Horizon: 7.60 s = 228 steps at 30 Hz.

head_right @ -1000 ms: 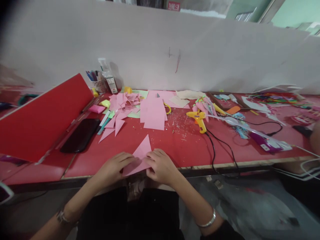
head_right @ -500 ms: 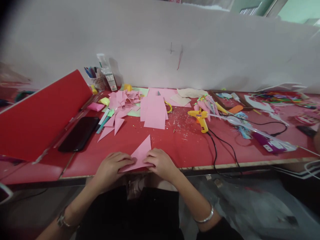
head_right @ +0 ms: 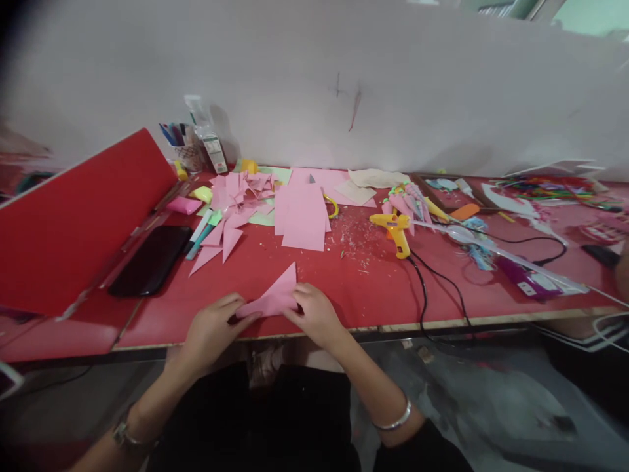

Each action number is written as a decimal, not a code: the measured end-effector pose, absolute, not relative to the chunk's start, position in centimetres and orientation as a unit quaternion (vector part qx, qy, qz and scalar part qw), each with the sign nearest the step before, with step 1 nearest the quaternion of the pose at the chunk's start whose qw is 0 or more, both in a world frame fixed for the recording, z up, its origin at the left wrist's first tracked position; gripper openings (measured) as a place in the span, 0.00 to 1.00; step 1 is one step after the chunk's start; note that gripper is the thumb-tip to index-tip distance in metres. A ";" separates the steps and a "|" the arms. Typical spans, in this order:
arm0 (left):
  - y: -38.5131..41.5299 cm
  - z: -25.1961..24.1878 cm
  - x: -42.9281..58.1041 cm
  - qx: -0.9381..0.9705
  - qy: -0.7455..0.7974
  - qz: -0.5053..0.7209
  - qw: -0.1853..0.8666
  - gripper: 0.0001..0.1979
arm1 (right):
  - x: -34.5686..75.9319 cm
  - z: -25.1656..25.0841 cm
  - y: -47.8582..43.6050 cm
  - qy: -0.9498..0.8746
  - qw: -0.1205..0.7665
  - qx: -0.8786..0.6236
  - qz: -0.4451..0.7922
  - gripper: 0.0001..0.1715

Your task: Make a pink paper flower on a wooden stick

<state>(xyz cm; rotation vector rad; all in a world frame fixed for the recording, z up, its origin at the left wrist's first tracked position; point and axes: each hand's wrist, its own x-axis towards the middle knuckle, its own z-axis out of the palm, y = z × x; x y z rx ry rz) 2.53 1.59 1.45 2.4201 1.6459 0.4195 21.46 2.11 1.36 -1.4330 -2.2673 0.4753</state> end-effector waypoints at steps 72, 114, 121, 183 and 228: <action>1.5 2.1 -3.3 0.932 0.361 -0.014 0.016 0.31 | 22.7 0.8 -2.6 -0.811 0.174 -0.558 0.013 0.17; 3.1 2.9 4.8 0.860 0.495 0.124 0.020 0.12 | 22.7 5.3 5.5 -0.855 0.164 -0.462 0.167 0.16; 3.9 3.1 6.4 0.820 0.565 0.051 0.077 0.12 | 23.3 5.2 6.3 -0.789 0.212 -0.483 0.314 0.20; 2.1 2.5 8.0 0.859 0.510 0.024 0.030 0.22 | 23.0 2.5 4.0 -0.682 0.285 -0.596 0.313 0.13; 0.8 2.8 7.9 0.867 0.497 0.014 0.015 0.20 | 22.8 1.6 1.1 -0.730 0.261 -0.607 0.176 0.10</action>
